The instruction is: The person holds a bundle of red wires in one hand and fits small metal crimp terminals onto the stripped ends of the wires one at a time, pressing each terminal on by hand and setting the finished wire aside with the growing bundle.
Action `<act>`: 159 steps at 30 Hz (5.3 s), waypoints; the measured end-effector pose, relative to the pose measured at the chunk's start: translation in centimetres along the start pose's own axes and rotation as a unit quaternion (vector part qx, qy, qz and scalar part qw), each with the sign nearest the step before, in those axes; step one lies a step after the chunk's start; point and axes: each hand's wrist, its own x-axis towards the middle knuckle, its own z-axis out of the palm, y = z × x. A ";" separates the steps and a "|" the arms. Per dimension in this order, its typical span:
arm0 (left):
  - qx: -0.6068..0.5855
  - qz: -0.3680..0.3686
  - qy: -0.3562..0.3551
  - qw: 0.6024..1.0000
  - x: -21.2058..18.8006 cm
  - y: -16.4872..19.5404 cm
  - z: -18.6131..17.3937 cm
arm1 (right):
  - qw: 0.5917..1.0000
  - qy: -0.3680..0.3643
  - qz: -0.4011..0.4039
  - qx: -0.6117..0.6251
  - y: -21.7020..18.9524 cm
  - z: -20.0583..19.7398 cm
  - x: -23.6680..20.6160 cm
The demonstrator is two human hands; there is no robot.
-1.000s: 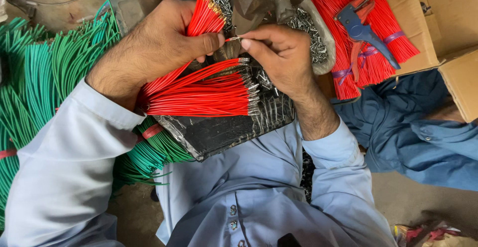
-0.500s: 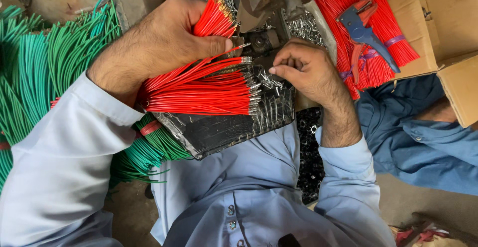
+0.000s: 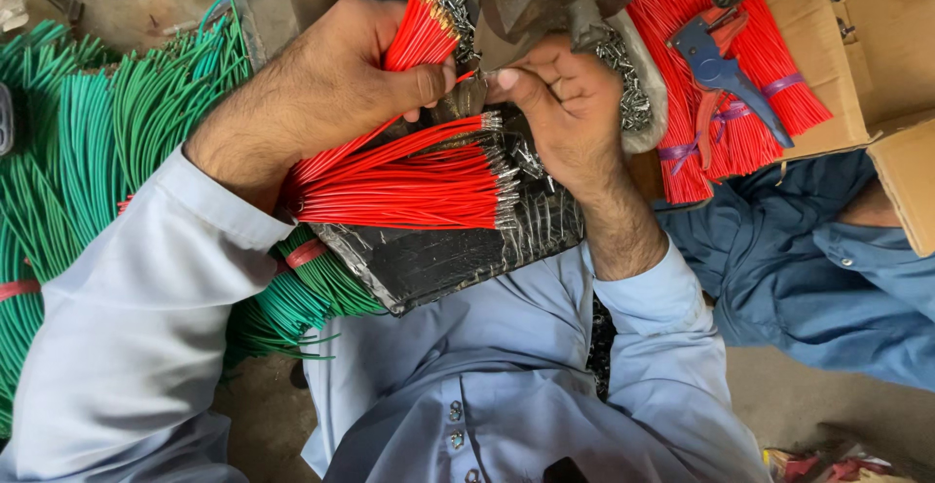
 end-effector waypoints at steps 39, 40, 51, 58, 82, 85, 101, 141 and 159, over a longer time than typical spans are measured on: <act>0.001 -0.019 -0.002 1.000 -0.1 0.6 0.0 | 0.988 0.004 0.046 -0.149 -2.5 -2.5 -2.7; -0.005 -0.020 -0.001 1.000 -0.1 0.5 -0.1 | 0.992 0.007 0.015 -0.127 -2.2 -2.2 -2.4; 0.012 -0.023 0.003 1.000 0.0 0.3 0.0 | 1.000 0.001 0.007 -0.007 -0.2 0.1 0.0; 0.031 -0.022 0.003 0.999 -0.3 0.5 -0.1 | 0.999 -0.009 0.003 -0.046 0.4 0.1 0.2; 0.036 0.003 -0.020 0.999 -0.2 0.5 -0.1 | 0.916 -0.098 0.011 -0.390 -5.4 -3.1 -2.4; 0.051 -0.014 -0.012 0.999 -0.2 0.5 0.0 | 0.905 -0.113 0.004 -0.409 -5.0 -3.0 -2.6; 0.044 0.011 0.005 0.999 -0.2 0.6 0.0 | 1.000 -0.014 -0.010 -0.026 -1.0 -1.4 -1.0; 0.031 -0.017 -0.004 0.999 -0.2 0.4 0.0 | 0.927 -0.061 -0.021 -0.369 -3.7 -1.3 -3.4; 0.019 -0.011 0.001 1.000 -0.1 0.6 0.1 | 0.998 0.024 0.001 -0.062 0.3 0.0 0.1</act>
